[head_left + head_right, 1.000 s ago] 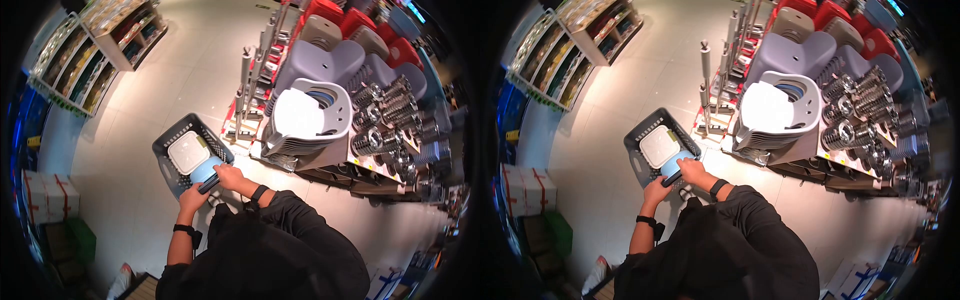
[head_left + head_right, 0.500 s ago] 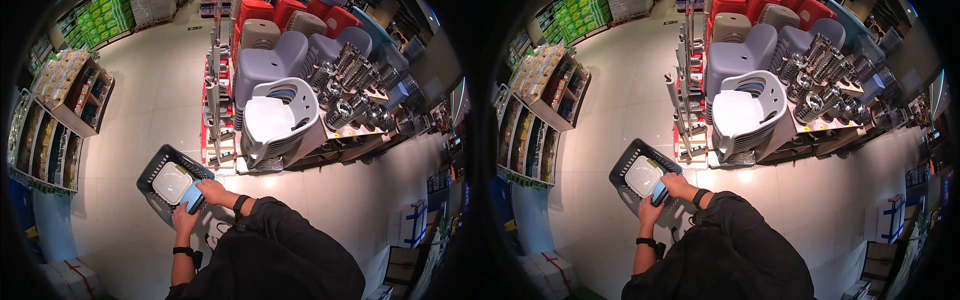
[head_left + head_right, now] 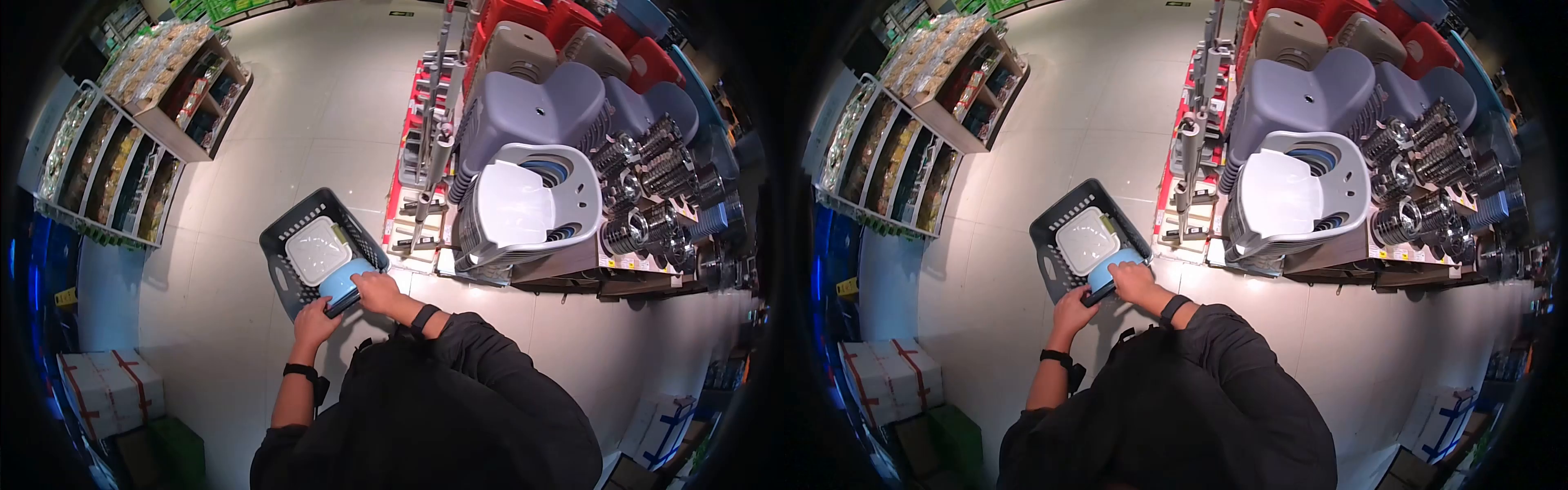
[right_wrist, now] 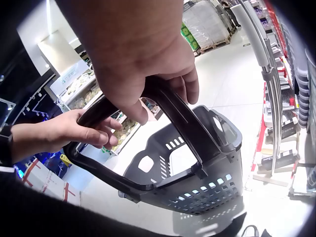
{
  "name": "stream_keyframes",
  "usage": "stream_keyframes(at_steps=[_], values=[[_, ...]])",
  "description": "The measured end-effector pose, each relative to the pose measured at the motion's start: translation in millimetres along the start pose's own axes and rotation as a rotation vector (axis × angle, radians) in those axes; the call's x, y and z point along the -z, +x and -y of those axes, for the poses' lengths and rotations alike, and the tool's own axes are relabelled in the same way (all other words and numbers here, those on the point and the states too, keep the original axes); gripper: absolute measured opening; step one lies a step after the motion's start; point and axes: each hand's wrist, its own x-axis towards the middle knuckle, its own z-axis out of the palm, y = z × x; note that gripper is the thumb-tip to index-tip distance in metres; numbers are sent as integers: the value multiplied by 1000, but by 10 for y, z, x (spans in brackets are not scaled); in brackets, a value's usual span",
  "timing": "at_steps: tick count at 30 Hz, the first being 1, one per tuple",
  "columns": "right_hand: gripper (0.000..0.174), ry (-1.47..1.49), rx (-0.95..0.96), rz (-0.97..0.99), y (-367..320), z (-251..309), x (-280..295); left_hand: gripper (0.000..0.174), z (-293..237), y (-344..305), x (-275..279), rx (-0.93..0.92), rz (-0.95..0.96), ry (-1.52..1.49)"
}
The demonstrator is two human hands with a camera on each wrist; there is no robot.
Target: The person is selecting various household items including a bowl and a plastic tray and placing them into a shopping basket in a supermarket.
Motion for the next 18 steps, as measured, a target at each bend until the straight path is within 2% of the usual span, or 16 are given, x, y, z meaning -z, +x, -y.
stream_keyframes(at_steps=[3, 4, 6, 9, 11, 12, 14, 18], values=[[20, -6, -23, 48, 154, 50, 125, 50, 82, 158, 99, -6, 16, 13], [33, -16, -17, 62, 205, 38, 80, 50, 140, 208, 118, -38, -4, 26], [31, -20, -64, 92, 309, 57, 58, 50, 203, 286, 172, -54, -14, 41], [35, 17, -99, 102, 409, 59, 140, 60, 225, 465, 247, -18, 107, 51], [40, -23, -35, -49, 489, 52, 131, 78, 301, 564, 239, -164, -118, 117], [31, 19, -106, 17, 544, 97, 187, 78, 318, 609, 271, -161, -111, 117], [32, 24, -133, 36, 649, 116, 182, 93, 353, 738, 363, -245, -165, 70], [37, 41, -210, 60, 835, 76, 219, 96, 336, 1033, 507, -225, -45, 76]])
